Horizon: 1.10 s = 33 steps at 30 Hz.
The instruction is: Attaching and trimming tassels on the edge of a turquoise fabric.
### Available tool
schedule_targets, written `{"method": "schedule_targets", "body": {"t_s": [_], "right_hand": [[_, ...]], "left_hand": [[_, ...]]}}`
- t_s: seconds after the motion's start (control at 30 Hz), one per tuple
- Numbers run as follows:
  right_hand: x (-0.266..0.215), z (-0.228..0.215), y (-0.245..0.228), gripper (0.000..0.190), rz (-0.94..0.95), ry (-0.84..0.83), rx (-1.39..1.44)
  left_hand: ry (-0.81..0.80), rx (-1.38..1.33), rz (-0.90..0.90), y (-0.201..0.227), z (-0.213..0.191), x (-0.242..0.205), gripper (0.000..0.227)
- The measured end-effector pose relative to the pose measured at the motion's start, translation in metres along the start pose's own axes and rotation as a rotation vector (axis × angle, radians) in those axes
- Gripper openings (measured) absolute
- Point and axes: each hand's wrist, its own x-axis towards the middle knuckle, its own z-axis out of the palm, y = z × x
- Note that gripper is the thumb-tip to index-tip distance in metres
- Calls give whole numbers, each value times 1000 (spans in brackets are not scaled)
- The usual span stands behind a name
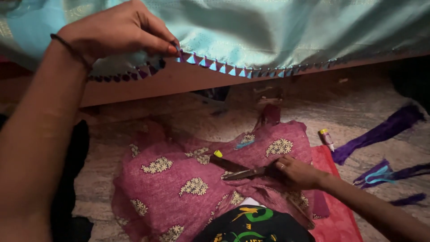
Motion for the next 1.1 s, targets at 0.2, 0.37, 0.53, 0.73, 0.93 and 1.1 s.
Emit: {"method": "schedule_targets", "body": {"t_s": [0.2,0.37,0.53,0.73,0.93,1.1], "right_hand": [[5,-51,-35,44,346,-483,-70],[-13,14,55,41,178,-241,-102],[1,-27,5,61,157,61,206],[45,-83,-74,32,343,439,577],[66,-116,-121,41,1,964,323],[72,-121,-136,41,24,923,515]], "left_hand": [[29,-4,6,7,0,-3,23],[36,-59,-79,1,6,-6,23],[58,-60,-43,-11,7,-4,22],[132,-71,-135,1,9,-5,19],[161,-123,-87,-2,9,-3,19],[156,-86,-119,-1,9,-6,19]]}}
